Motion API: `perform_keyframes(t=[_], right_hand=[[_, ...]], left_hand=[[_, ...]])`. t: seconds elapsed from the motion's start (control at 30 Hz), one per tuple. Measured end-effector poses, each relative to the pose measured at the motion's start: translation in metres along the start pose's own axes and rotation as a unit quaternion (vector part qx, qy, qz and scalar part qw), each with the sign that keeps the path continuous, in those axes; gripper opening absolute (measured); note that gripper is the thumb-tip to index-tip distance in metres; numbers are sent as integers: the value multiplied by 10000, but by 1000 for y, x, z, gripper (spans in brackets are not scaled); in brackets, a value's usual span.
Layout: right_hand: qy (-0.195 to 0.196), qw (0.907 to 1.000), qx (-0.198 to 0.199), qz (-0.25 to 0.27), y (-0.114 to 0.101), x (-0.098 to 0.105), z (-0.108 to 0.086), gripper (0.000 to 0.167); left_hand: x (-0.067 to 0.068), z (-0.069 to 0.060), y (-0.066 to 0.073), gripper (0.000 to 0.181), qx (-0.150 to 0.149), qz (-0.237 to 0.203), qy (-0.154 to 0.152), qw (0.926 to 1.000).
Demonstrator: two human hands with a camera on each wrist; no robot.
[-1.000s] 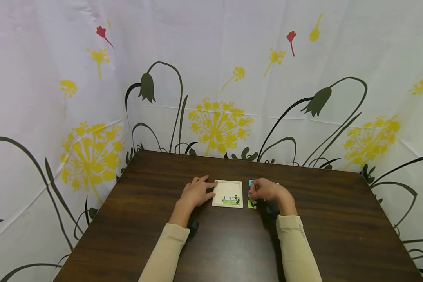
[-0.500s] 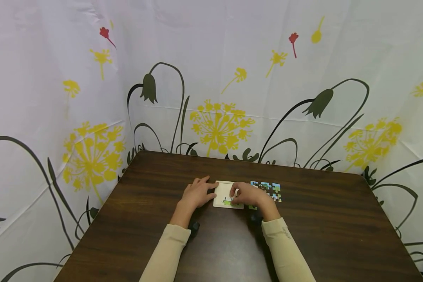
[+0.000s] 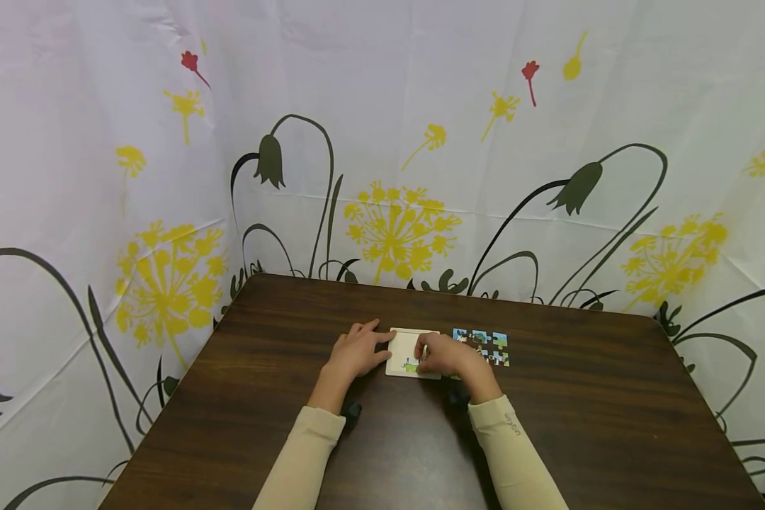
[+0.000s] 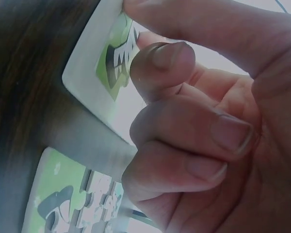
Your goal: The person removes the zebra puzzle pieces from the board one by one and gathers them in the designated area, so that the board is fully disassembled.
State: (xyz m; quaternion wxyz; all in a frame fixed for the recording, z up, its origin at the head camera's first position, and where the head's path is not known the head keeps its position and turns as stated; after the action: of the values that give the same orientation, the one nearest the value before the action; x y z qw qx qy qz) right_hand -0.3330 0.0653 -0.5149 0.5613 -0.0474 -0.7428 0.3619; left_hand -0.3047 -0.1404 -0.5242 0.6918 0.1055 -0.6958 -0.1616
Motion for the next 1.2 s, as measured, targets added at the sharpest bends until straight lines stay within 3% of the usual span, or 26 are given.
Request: perform_keyframes(t=[0.57, 0.73, 0.83, 1.0, 1.2], right_hand=[[15, 9999, 99, 105, 2, -3, 2, 20], [57, 9997, 219, 78, 4, -2, 4, 11], [20, 9991, 334, 257, 4, 3, 3, 4], [-97, 9963, 422, 742, 8, 18, -3, 11], [77, 9953, 460, 847, 19, 39, -14, 15]], left_hand=[[-1, 0, 0, 53, -2, -21, 33, 10000], [-1, 0, 0, 53, -22, -56, 63, 10000], [-1, 0, -1, 53, -28, -62, 56, 10000], [-2, 2, -1, 54, -41, -51, 67, 10000], [-2, 1, -1, 54, -37, -53, 70, 10000]])
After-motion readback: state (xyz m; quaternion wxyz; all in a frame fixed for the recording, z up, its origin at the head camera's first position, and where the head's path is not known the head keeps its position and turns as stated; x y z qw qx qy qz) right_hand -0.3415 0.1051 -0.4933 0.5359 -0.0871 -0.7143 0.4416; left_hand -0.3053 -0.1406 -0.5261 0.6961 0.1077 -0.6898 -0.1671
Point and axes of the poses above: each hand's wrist, its own z-axis towards the middle knuckle, its own x-axis out of the back of the hand, y = z × x, the point moved 2 cm from there along z, towards the middle knuckle, and after that the axes turned 13 degrees about y, right-handed, at the moved point
